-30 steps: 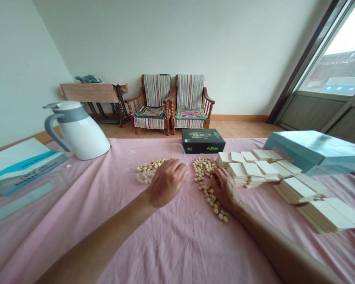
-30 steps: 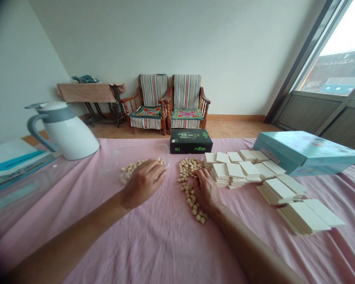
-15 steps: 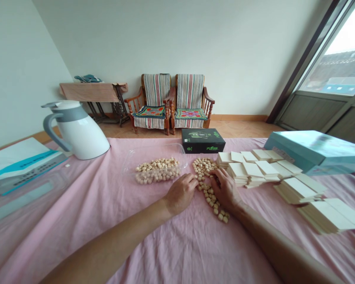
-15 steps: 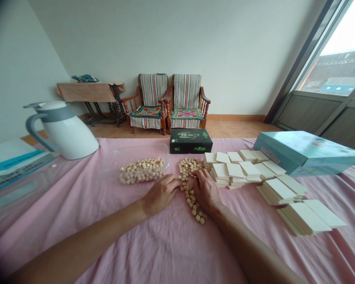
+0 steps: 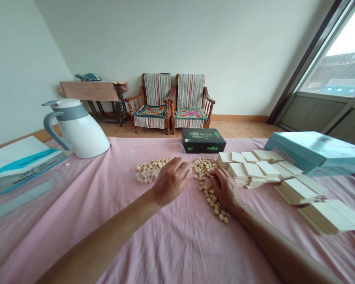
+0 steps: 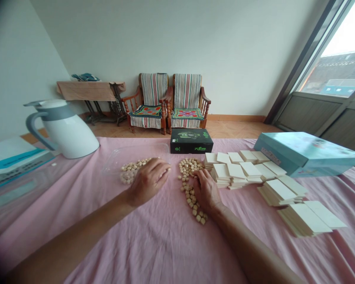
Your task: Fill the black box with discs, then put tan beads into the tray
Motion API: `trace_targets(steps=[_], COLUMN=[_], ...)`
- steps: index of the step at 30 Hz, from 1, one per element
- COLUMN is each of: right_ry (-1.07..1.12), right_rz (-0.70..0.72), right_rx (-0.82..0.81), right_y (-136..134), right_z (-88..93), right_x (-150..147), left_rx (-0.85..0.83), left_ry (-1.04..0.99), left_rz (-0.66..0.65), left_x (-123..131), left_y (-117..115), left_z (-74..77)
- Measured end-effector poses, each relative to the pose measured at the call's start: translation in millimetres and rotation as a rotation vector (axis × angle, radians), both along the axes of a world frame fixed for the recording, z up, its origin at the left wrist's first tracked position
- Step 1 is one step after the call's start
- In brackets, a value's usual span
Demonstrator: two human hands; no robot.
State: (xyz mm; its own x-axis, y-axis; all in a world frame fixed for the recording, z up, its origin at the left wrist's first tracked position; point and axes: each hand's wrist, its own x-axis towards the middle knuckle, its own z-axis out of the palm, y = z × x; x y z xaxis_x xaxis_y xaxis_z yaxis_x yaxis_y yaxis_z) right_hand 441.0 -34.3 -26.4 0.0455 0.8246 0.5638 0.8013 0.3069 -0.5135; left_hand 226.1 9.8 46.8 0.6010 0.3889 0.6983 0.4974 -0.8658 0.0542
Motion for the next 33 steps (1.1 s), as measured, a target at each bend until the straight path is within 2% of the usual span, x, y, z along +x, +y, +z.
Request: trace_targets(steps=[4,6,8,11,13,16,20,23,26,30,33], right_ry=[0.002,0.001,-0.003,-0.005,-0.005,-0.003,-0.007,-0.014,-0.012,-0.003,-0.001], right_rz=[-0.006,-0.008,-0.011,-0.007,0.002,0.003,-0.001,0.006,0.006,-0.009,-0.006], right_rx=[0.006,0.005,0.001,0.003,0.01,0.013,0.015,0.021,0.019,-0.002,-0.014], right_y=[-0.4,-0.1,0.5,1.8,2.5,2.6,2.0,2.3,2.8,2.3,1.7], right_z=[0.7,-0.2,-2.0,-4.8,-5.6,-4.8,-2.9,-2.8,-3.6,-3.2,-2.3], right_x=[-0.9,-0.4,0.7,2.4,2.8,2.1,1.3,1.8,2.2,1.8,1.4], left_rx=[0.087,0.114,0.11,0.009,-0.09,-0.192,-0.254,-0.25,-0.196,-0.064,0.013], left_ry=[-0.15,-0.184,-0.133,0.127,0.267,0.348,0.429,0.457,0.437,0.353,0.208], left_rz=[0.159,0.137,0.002,-0.204,-0.19,-0.079,-0.022,-0.002,-0.037,-0.064,0.046], left_x=[-15.5,-17.6,-13.8,0.9,12.8,27.2,36.2,37.5,33.6,17.3,0.4], left_y=[14.4,13.1,5.5,-8.2,-11.9,-5.8,8.2,8.1,-1.7,-9.7,-2.3], left_z=[18.7,18.8,12.4,-6.9,-22.4,-40.3,-46.0,-42.3,-33.1,-5.8,17.6])
